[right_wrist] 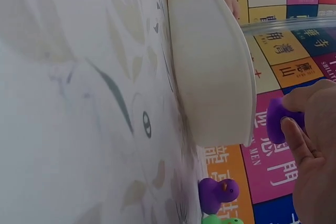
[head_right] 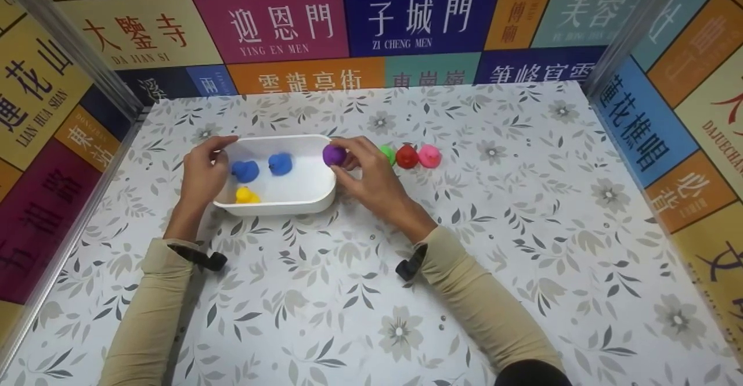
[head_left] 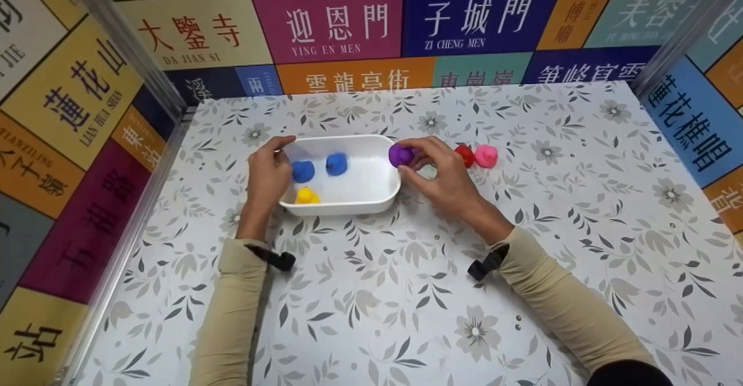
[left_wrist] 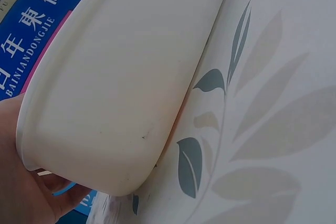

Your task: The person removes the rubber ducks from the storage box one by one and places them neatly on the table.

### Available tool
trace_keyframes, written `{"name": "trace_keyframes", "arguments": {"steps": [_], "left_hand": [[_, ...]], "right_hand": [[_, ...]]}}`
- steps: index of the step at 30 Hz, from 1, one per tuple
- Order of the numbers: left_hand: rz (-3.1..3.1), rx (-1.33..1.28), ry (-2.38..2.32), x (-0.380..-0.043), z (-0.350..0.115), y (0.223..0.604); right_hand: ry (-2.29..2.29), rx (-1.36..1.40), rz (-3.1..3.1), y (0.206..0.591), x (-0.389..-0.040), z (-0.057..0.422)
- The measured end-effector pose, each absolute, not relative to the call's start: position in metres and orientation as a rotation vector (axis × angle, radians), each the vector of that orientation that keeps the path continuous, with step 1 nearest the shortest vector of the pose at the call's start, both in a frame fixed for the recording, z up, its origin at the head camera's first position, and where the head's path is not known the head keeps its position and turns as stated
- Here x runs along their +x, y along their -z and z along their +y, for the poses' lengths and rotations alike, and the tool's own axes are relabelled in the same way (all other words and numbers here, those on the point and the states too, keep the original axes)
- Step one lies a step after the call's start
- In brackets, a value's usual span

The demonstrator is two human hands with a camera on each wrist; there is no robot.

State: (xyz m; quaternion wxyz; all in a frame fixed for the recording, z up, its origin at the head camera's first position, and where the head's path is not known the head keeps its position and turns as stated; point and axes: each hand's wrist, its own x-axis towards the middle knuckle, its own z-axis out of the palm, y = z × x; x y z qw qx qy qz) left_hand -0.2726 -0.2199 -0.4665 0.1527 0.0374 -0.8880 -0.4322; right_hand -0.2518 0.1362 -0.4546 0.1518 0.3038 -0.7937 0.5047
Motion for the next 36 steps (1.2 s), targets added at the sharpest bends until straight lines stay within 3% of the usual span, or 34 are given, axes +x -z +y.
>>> {"name": "trace_keyframes", "arguments": {"steps": [36], "left_hand": [[-2.553,0.103,1.25,-0.273,-0.221,0.467]], "right_hand": [[-1.233,0.811,-2.784,0.47,-0.259,0.174]]}}
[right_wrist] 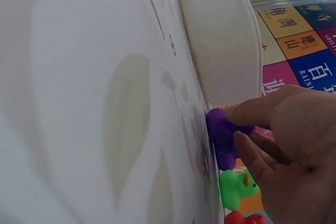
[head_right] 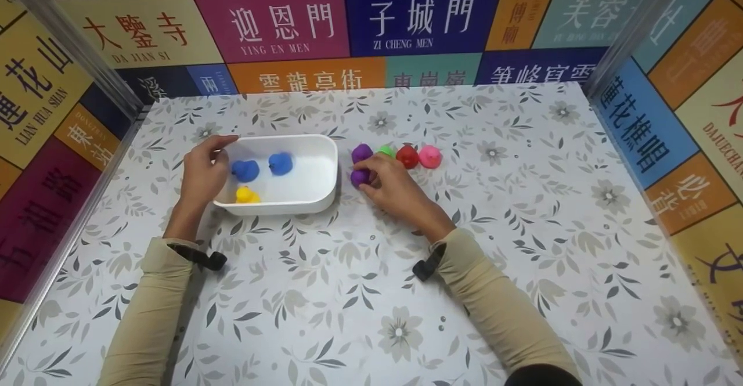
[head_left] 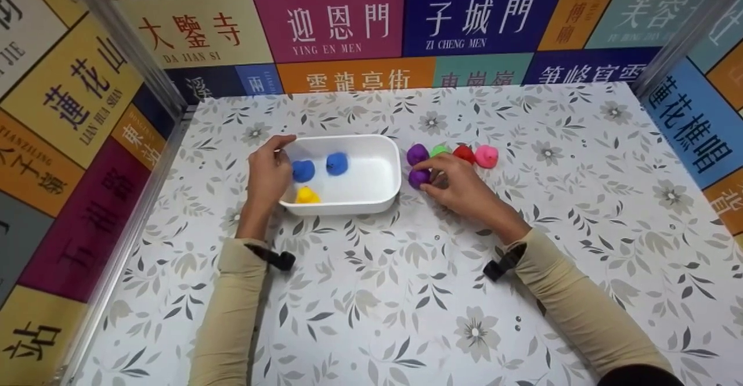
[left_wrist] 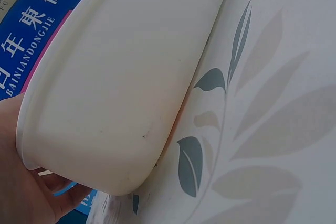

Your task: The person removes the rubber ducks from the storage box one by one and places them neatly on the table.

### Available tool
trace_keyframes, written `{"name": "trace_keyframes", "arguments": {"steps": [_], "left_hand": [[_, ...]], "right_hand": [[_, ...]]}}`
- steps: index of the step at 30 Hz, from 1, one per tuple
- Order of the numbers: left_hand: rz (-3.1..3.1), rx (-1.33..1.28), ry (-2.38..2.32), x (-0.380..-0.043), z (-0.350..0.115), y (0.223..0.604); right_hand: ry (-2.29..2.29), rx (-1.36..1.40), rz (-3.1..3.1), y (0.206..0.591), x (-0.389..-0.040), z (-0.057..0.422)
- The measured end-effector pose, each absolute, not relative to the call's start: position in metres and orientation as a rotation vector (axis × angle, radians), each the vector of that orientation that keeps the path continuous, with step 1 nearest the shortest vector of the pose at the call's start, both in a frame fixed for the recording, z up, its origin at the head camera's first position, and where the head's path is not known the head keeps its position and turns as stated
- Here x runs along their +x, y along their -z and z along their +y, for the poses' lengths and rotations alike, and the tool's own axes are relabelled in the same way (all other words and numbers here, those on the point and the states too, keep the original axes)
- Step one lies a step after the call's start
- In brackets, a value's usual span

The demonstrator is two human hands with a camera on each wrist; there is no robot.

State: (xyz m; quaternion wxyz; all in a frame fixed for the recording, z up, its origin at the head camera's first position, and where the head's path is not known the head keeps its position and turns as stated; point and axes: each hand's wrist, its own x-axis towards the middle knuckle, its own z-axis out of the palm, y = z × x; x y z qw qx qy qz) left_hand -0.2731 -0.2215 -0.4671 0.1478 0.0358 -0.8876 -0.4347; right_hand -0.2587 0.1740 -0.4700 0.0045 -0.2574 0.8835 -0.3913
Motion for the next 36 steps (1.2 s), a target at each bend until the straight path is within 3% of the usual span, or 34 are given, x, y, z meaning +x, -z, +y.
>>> {"name": "trace_keyframes", "arguments": {"steps": [36], "left_hand": [[-2.507,0.062,1.279,-0.2735,-0.2226,0.469]], "right_hand": [[1.282,-0.673,2.794,0.47,-0.2616,0.1706]]}}
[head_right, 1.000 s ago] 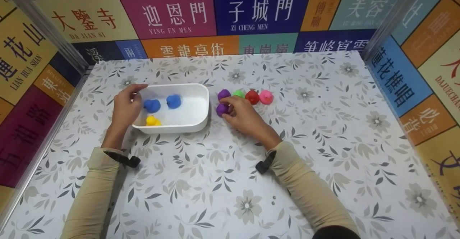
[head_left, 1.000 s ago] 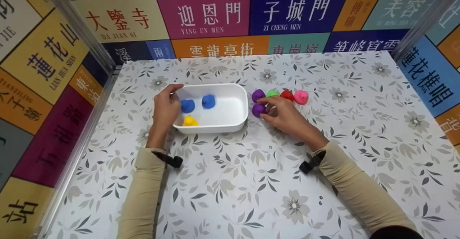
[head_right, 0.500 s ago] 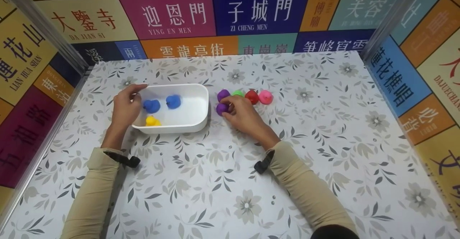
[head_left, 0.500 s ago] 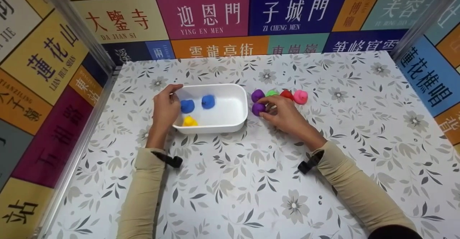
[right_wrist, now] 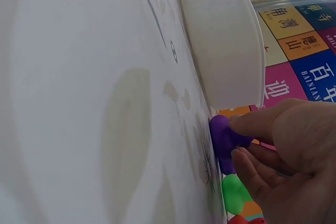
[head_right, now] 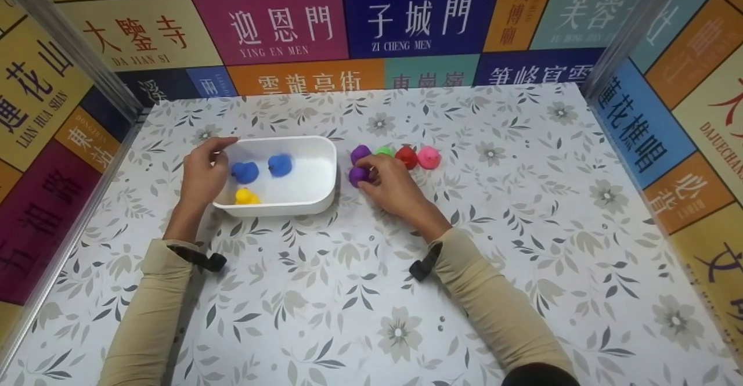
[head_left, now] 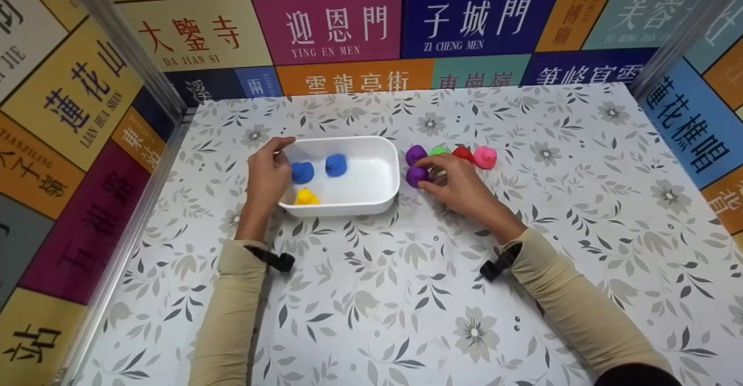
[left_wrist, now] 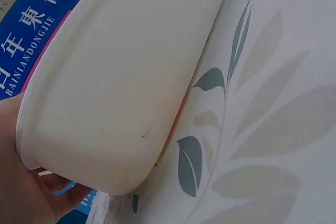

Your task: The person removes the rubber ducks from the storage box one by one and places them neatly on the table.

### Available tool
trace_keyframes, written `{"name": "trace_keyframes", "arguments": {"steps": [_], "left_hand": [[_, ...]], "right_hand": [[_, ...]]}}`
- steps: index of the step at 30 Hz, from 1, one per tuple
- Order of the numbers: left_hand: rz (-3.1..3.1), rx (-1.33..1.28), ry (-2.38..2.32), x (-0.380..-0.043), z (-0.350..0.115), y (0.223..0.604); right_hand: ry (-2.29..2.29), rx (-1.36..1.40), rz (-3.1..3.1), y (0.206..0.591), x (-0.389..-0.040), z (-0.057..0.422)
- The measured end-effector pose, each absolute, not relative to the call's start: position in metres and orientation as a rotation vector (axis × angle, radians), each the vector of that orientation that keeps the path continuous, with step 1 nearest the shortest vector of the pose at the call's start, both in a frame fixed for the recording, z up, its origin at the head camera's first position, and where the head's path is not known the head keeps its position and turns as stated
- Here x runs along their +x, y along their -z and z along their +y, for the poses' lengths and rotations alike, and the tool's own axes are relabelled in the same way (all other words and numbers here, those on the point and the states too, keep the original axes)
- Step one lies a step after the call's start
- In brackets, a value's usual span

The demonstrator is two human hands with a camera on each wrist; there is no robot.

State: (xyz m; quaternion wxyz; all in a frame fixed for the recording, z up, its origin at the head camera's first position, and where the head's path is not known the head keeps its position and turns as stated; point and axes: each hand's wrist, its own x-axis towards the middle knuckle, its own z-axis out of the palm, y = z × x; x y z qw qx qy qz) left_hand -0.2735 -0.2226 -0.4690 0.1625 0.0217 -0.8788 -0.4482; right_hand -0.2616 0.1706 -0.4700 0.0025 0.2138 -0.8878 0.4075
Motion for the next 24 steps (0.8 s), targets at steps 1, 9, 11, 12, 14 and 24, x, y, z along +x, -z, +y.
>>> {"name": "trace_keyframes", "arguments": {"steps": [1,9,11,12,14,24], "left_hand": [[-2.505,0.055,1.275,-0.2733,-0.2229,0.4691],[-2.508,0.058,1.256,-0.2733,-0.2221,0.4691],[-2.515,0.069,1.255,-0.2736,-0.2215,0.4684],[-2.519,0.074,1.256,-0.2736,-0.2212,0.4681],[-2.532,0.088,1.253,-0.2734,-0.2207,0.4677],[-2.563,0.123,1.265,-0.2743,-0.2203,0.4665]], "right_hand": [[-1.281,0.673,-2.785,0.4698,-0.2616,0.1705],[-1.261,0.672,-2.793,0.4686,-0.2604,0.1707],[-1.234,0.67,-2.797,0.4681,-0.2602,0.1706],[-1.215,0.671,-2.799,0.4678,-0.26,0.1703],[-1.186,0.67,-2.798,0.4671,-0.2597,0.1697],[-1.244,0.681,-2.733,0.4628,-0.2601,0.1635]]}}
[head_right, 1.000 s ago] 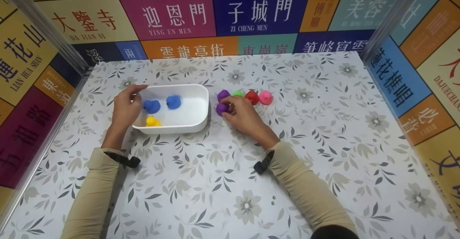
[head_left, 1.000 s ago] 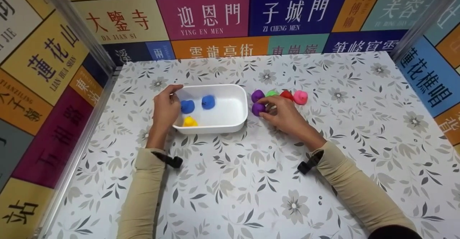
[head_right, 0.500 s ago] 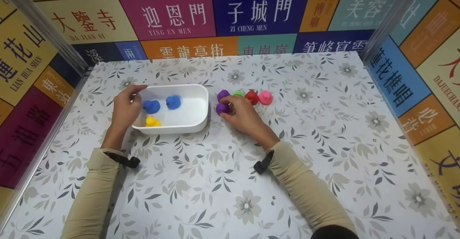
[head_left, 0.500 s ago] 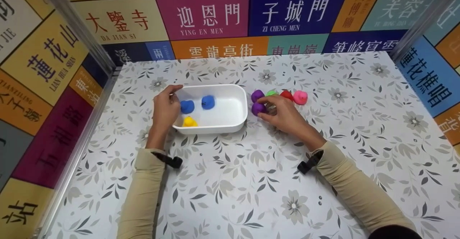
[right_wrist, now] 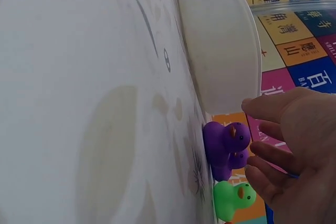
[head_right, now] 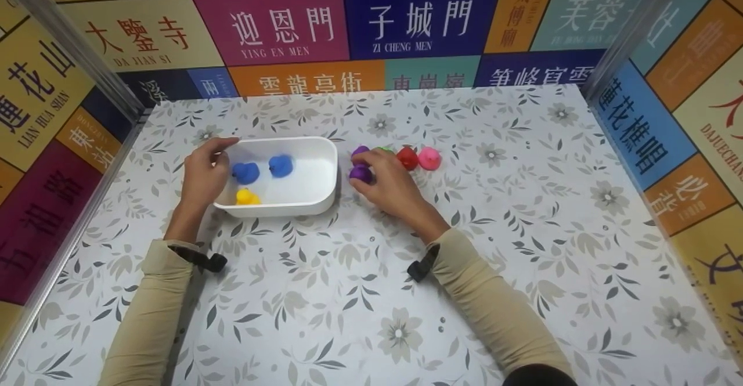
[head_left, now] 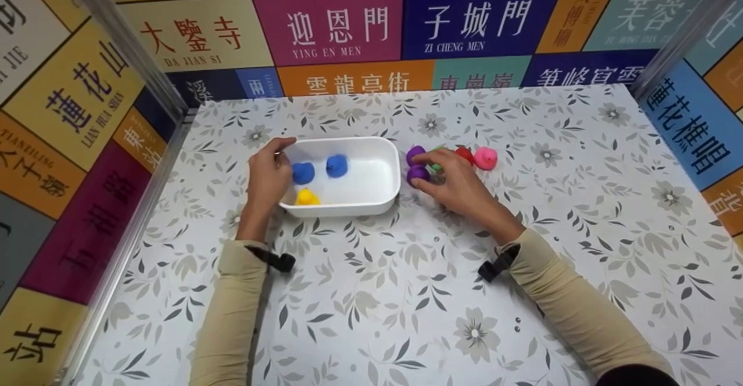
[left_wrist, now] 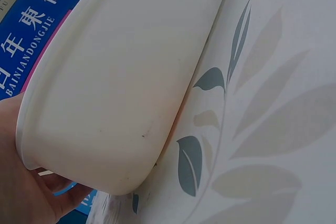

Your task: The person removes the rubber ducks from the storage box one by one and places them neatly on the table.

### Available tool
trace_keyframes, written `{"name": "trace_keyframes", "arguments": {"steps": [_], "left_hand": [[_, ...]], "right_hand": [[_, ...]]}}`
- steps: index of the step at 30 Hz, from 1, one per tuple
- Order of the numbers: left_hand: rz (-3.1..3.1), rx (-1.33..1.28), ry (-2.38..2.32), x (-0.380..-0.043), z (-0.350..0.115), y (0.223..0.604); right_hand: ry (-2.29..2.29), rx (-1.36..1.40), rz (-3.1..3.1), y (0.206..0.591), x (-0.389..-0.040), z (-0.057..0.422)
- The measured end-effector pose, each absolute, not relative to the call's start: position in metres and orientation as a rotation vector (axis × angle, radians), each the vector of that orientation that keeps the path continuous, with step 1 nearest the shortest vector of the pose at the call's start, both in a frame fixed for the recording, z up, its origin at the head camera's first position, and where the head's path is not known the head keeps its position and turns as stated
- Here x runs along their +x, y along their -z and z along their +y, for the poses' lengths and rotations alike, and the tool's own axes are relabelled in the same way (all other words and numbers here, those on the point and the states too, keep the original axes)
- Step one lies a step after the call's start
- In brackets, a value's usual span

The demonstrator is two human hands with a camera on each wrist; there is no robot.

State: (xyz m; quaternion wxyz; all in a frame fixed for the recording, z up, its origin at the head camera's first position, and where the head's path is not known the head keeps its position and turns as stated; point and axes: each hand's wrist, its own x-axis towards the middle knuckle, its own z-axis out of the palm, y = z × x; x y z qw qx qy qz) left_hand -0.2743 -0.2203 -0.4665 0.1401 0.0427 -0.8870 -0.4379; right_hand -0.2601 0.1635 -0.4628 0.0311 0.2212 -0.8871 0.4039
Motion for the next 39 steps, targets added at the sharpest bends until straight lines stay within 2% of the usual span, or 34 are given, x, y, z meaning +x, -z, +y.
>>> {"name": "trace_keyframes", "arguments": {"steps": [25,39], "left_hand": [[-2.54,0.086,1.261,-0.274,-0.221,0.468],[-2.552,0.105,1.252,-0.273,-0.22,0.468]], "right_hand": [[-1.334,0.66,-2.567,0.445,-0.263,0.116],[-1.416,0.862,-2.501,0.447,-0.266,0.076]]}}
